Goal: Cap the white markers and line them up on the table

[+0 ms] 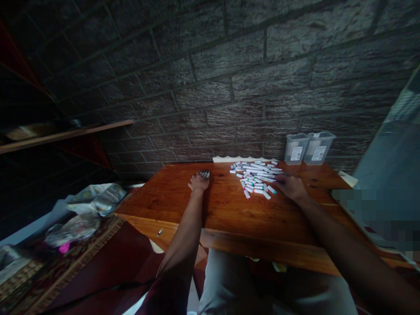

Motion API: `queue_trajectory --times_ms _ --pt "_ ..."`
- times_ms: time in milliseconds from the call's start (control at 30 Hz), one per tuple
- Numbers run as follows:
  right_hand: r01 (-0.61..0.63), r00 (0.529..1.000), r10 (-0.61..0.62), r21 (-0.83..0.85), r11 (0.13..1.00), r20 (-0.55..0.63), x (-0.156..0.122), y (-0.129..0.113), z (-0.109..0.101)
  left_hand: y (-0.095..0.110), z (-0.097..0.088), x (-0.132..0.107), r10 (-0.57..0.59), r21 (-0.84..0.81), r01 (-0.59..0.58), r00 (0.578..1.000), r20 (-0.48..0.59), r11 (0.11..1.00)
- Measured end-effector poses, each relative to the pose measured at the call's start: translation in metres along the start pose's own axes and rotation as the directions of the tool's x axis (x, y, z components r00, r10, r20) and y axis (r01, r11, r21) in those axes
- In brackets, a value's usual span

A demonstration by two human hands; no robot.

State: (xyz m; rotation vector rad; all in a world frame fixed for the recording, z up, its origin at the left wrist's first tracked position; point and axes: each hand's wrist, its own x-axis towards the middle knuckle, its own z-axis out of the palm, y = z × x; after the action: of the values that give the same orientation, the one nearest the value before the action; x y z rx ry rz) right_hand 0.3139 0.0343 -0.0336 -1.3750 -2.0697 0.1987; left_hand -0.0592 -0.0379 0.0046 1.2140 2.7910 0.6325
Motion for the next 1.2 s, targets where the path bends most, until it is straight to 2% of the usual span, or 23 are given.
queue_trajectory --times_ms 200,333,433,500,567,633,667,767,800,833,867,900,1000,1033,1067,1133,1200 --pt "-0.016 0.999 0.018 -0.044 0.999 0.048 -0.001 -0.002 -0.002 -0.001 0.001 0.001 0.023 0.014 -0.023 1.0 -0.012 1.0" --pt "0.003 1.0 -0.002 -0.037 0.999 0.02 -0.001 -0.006 -0.005 -0.002 0.004 0.002 0.058 0.053 -0.056 0.997 -0.047 0.997" --pt "0.008 0.999 -0.008 0.0 1.0 -0.047 -0.001 -0.011 -0.009 0.004 0.004 -0.002 0.162 0.079 -0.153 0.979 -0.126 0.985" --pt "0.017 0.997 -0.011 0.066 0.998 -0.08 -0.001 -0.016 -0.012 0.013 0.003 -0.011 0.287 0.06 -0.281 0.941 -0.177 0.958" --pt "0.044 0.994 -0.028 0.147 0.988 -0.109 -0.002 -0.02 -0.013 0.027 0.0 -0.025 0.435 0.045 -0.438 0.869 -0.236 0.898" --pt "0.093 0.987 -0.059 0.234 0.968 -0.147 -0.003 -0.025 -0.013 0.041 -0.002 -0.042 0.585 0.048 -0.599 0.757 -0.292 0.799" --pt "0.119 0.984 -0.075 0.278 0.953 -0.164 -0.003 -0.028 -0.012 0.049 -0.003 -0.051 0.66 0.05 -0.682 0.683 -0.312 0.73" --pt "0.197 0.973 -0.133 0.376 0.906 -0.19 -0.006 -0.038 -0.009 0.066 -0.001 -0.071 0.837 0.028 -0.889 0.42 -0.352 0.458" --pt "0.215 0.97 -0.15 0.39 0.895 -0.192 -0.007 -0.041 -0.008 0.069 0.0 -0.076 0.867 0.022 -0.925 0.348 -0.358 0.38" --pt "0.23 0.967 -0.164 0.397 0.889 -0.193 -0.007 -0.043 -0.007 0.071 0.001 -0.078 0.884 0.018 -0.947 0.294 -0.364 0.322" --pt "0.239 0.965 -0.172 0.398 0.886 -0.196 -0.007 -0.045 -0.006 0.072 0.003 -0.08 0.89 0.018 -0.957 0.262 -0.372 0.29" --pt "0.238 0.965 -0.168 0.4 0.885 -0.202 -0.007 -0.046 -0.006 0.072 0.004 -0.08 0.886 0.022 -0.958 0.256 -0.388 0.286" --pt "0.185 0.972 -0.096 0.439 0.879 -0.216 -0.006 -0.044 -0.005 0.069 0.007 -0.079 0.822 0.051 -0.92 0.321 -0.47 0.388" --pt "0.16 0.975 -0.066 0.46 0.874 -0.214 -0.006 -0.042 -0.004 0.068 0.008 -0.078 0.807 0.064 -0.909 0.332 -0.488 0.413" --pt "0.138 0.977 -0.04 0.481 0.866 -0.21 -0.005 -0.041 -0.004 0.067 0.009 -0.078 0.805 0.078 -0.907 0.325 -0.496 0.413" --pt "0.115 0.98 -0.014 0.513 0.851 -0.196 -0.005 -0.039 -0.003 0.067 0.013 -0.079 0.838 0.098 -0.934 0.257 -0.481 0.343" --pt "0.108 0.981 -0.003 0.532 0.84 -0.193 -0.005 -0.039 -0.003 0.068 0.018 -0.081 0.88 0.102 -0.97 0.155 -0.449 0.223"
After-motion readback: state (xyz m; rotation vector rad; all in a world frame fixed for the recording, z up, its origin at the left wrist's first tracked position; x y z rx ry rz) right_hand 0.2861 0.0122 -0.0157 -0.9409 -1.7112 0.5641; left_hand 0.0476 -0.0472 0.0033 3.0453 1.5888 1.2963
